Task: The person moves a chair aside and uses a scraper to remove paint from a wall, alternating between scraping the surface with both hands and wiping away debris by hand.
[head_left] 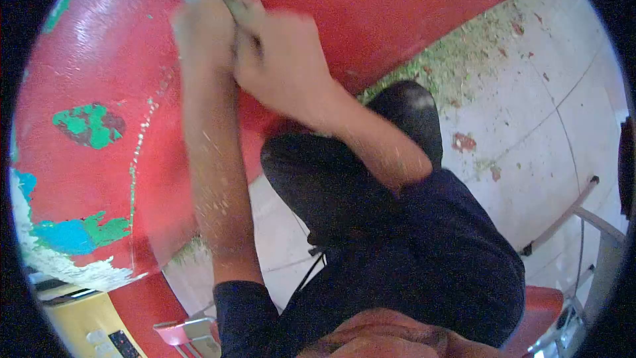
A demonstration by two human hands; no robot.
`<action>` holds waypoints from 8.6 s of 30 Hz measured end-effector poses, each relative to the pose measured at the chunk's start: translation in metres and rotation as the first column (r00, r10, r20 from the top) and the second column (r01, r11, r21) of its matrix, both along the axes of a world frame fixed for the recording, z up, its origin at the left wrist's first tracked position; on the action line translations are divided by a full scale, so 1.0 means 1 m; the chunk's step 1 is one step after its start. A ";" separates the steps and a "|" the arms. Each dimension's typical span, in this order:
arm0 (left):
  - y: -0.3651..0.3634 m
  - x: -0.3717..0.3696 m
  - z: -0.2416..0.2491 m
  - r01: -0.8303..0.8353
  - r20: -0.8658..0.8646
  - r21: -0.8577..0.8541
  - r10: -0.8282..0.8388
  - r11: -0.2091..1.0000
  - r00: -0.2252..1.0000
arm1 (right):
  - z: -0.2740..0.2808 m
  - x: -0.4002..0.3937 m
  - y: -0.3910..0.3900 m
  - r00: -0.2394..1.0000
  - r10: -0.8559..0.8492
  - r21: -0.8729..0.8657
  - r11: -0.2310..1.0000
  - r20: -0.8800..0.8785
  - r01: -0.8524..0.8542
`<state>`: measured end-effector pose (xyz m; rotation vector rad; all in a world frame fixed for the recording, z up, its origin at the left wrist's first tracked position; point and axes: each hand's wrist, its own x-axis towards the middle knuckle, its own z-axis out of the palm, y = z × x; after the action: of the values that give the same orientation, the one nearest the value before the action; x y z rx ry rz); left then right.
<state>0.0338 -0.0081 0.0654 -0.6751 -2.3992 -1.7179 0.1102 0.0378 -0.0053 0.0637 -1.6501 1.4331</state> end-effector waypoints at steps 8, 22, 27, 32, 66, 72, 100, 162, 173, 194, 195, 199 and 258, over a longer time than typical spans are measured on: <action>0.006 0.009 -0.010 0.031 0.129 0.190 -0.056 0.981 0.990 | 0.000 -0.008 0.008 0.994 -0.109 0.072 0.992 0.031 0.106; -0.001 0.018 -0.047 -0.151 0.188 0.039 0.141 0.988 0.972 | -0.039 0.001 -0.003 0.999 -0.008 -0.044 0.999 0.038 0.009; -0.001 0.011 -0.033 -0.086 0.089 0.012 0.085 0.996 0.992 | -0.024 -0.015 0.003 0.997 -0.043 0.052 0.998 0.066 0.040; 0.001 0.014 -0.049 -0.113 0.159 0.081 0.099 0.990 0.982 | -0.036 -0.001 0.001 0.989 -0.039 0.076 0.997 0.143 0.028; -0.002 -0.002 -0.051 -0.063 0.096 0.111 0.052 0.992 0.994 | -0.041 -0.015 0.005 0.990 -0.136 0.130 0.983 0.041 0.129; 0.002 0.016 -0.056 -0.096 0.211 0.160 0.061 0.982 0.975 | -0.050 0.003 0.005 0.991 -0.010 0.124 0.992 0.132 -0.007; -0.008 -0.026 -0.037 -0.805 -0.987 -0.161 -0.105 0.571 0.123 | -0.171 -0.004 0.072 0.956 0.245 -0.696 0.658 -0.165 -0.288; 0.010 -0.025 -0.060 0.339 0.209 0.752 -0.691 0.566 0.692 | -0.049 -0.005 0.016 0.993 0.048 -0.080 0.996 0.103 -0.040; 0.012 -0.001 -0.087 0.138 0.322 0.718 -0.502 0.682 0.803 | -0.075 0.005 0.018 0.988 0.117 -0.118 0.988 0.105 -0.104; 0.012 -0.015 -0.095 0.272 0.113 0.835 -0.633 0.478 0.766 | -0.057 -0.006 0.044 0.978 0.174 0.088 0.979 0.115 -0.184; 0.007 -0.019 -0.089 0.292 0.061 0.896 -0.745 0.334 0.664 | -0.052 -0.008 0.043 0.975 0.185 0.126 0.972 0.121 -0.200; 0.009 -0.004 -0.102 0.227 0.205 0.828 -0.654 0.512 0.728 | -0.065 -0.001 0.037 0.980 0.192 -0.016 0.981 0.053 -0.191; 0.007 0.004 -0.079 0.139 0.356 0.694 -0.505 0.706 0.787 | -0.070 -0.008 0.014 0.999 0.017 0.000 1.000 0.033 -0.017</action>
<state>0.0380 -0.0012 -0.0135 -0.6038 -1.7347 -3.0125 0.1020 0.0515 -0.0749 0.0550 -1.6798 1.4539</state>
